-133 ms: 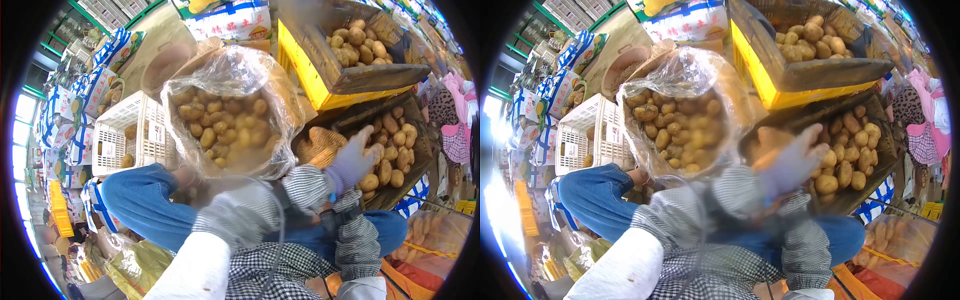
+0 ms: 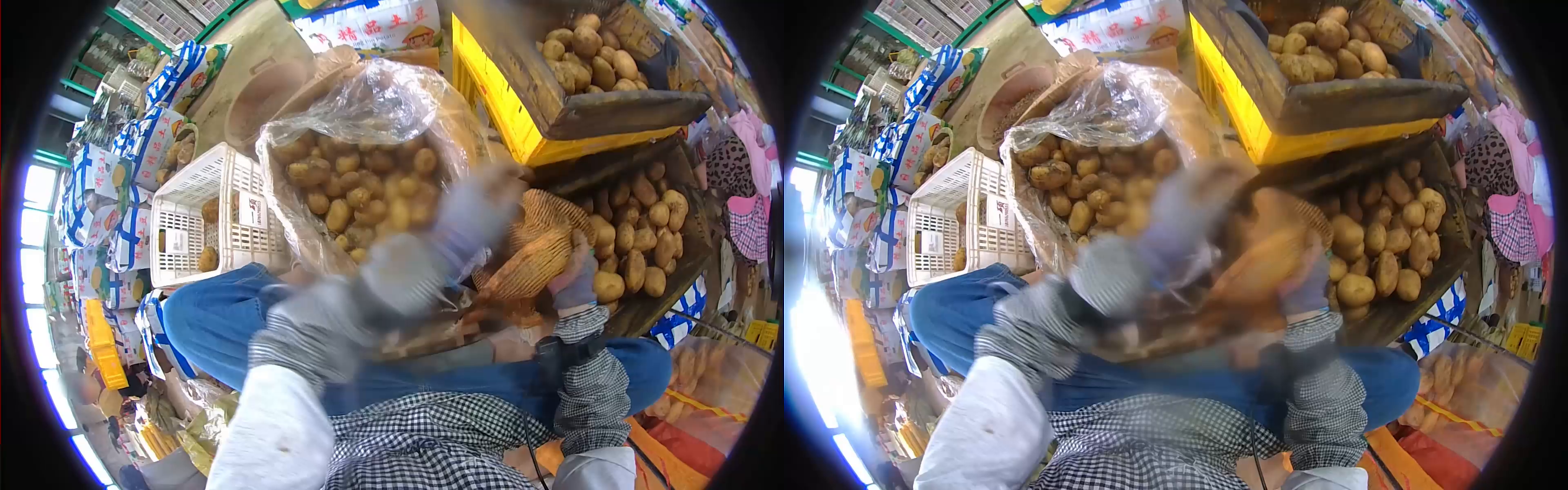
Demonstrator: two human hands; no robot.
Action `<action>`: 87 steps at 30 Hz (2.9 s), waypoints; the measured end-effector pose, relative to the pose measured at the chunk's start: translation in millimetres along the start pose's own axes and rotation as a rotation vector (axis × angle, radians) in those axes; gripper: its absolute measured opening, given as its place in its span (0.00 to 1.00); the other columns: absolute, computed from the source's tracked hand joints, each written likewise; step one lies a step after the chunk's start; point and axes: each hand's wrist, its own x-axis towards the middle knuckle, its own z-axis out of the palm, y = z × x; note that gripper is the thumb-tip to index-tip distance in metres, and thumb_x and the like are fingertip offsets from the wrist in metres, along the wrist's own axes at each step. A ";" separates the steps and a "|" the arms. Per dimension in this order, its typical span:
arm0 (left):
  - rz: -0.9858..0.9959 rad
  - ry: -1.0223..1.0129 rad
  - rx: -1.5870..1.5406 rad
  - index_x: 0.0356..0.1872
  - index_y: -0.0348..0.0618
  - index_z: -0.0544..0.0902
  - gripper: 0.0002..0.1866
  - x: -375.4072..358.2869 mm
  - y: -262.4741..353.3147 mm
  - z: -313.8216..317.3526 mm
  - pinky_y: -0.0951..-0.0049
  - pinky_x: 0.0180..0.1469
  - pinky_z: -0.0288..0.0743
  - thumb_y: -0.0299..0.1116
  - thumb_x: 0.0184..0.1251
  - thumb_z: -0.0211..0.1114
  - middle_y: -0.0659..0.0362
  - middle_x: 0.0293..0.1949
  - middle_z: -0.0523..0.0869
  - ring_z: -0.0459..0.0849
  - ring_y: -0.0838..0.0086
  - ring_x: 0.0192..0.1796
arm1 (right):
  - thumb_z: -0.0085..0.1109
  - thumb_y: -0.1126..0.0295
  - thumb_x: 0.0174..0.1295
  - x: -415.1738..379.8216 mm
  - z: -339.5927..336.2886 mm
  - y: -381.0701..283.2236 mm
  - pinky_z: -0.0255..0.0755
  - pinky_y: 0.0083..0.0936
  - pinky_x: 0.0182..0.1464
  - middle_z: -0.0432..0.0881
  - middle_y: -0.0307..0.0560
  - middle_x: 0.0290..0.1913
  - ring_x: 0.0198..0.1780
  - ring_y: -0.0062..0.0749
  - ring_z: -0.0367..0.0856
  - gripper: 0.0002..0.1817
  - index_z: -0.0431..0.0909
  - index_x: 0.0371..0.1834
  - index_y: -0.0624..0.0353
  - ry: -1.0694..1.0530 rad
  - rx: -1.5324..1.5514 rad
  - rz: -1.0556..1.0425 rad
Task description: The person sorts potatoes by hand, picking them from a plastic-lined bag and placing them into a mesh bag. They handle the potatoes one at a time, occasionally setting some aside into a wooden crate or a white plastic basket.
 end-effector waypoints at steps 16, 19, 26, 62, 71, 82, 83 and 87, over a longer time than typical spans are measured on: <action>-0.577 -0.391 0.797 0.66 0.49 0.60 0.29 57.1 -199.2 -145.5 0.59 0.52 0.76 0.30 0.62 0.55 0.53 0.49 0.81 0.82 0.61 0.50 | 0.64 0.72 0.58 -18.5 22.2 -75.3 0.67 0.33 0.66 0.71 0.53 0.63 0.63 0.38 0.72 0.31 0.65 0.64 0.68 -0.366 -0.284 -0.482; -0.653 -0.358 -0.291 0.72 0.51 0.53 0.36 50.5 -129.8 -154.1 0.57 0.55 0.76 0.29 0.62 0.55 0.54 0.52 0.79 0.80 0.61 0.53 | 0.60 0.68 0.63 -14.4 17.1 -52.2 0.69 0.31 0.64 0.72 0.51 0.63 0.62 0.36 0.73 0.25 0.69 0.62 0.67 -0.319 -0.002 -0.171; -0.393 -0.502 -1.100 0.74 0.48 0.56 0.33 2.1 -26.5 -95.3 0.56 0.62 0.71 0.36 0.67 0.54 0.52 0.63 0.72 0.75 0.63 0.60 | 0.55 0.70 0.68 -37.9 73.4 -112.1 0.74 0.26 0.58 0.77 0.50 0.58 0.58 0.30 0.76 0.18 0.75 0.58 0.67 -0.190 0.080 -0.237; -0.222 0.155 -0.486 0.57 0.37 0.71 0.24 -88.6 -11.9 2.8 0.72 0.54 0.77 0.24 0.60 0.67 0.54 0.52 0.78 0.79 0.71 0.53 | 0.55 0.68 0.69 -40.7 77.6 -88.6 0.73 0.22 0.56 0.78 0.48 0.53 0.55 0.27 0.76 0.17 0.75 0.58 0.63 -0.130 0.530 -0.106; 0.019 0.309 -0.019 0.58 0.37 0.72 0.27 -81.0 -55.8 17.5 0.76 0.52 0.77 0.19 0.55 0.66 0.55 0.52 0.79 0.80 0.74 0.50 | 0.57 0.71 0.66 -60.9 96.8 -94.7 0.72 0.20 0.57 0.75 0.43 0.56 0.54 0.26 0.75 0.15 0.76 0.55 0.60 -0.348 0.211 -0.119; 0.035 0.105 -0.195 0.61 0.39 0.68 0.27 -91.7 -15.5 -8.7 0.72 0.53 0.78 0.16 0.59 0.62 0.53 0.55 0.77 0.80 0.68 0.55 | 0.51 0.79 0.67 -22.4 75.3 -83.0 0.71 0.20 0.48 0.80 0.42 0.45 0.43 0.22 0.75 0.12 0.75 0.52 0.63 0.129 0.283 -0.133; 0.000 0.108 -0.413 0.61 0.40 0.67 0.27 -92.3 -9.6 -5.0 0.72 0.54 0.78 0.16 0.59 0.62 0.53 0.55 0.77 0.80 0.68 0.55 | 0.50 0.78 0.68 -25.9 74.3 -85.0 0.71 0.21 0.52 0.80 0.43 0.47 0.46 0.23 0.76 0.12 0.74 0.54 0.63 0.071 0.317 -0.122; -0.155 0.074 -0.643 0.62 0.42 0.67 0.28 -92.5 -9.8 -2.3 0.71 0.54 0.79 0.19 0.60 0.64 0.54 0.54 0.78 0.80 0.67 0.55 | 0.49 0.76 0.69 -38.1 77.8 -88.8 0.72 0.22 0.57 0.79 0.44 0.50 0.50 0.25 0.77 0.14 0.73 0.57 0.64 -0.081 0.427 -0.088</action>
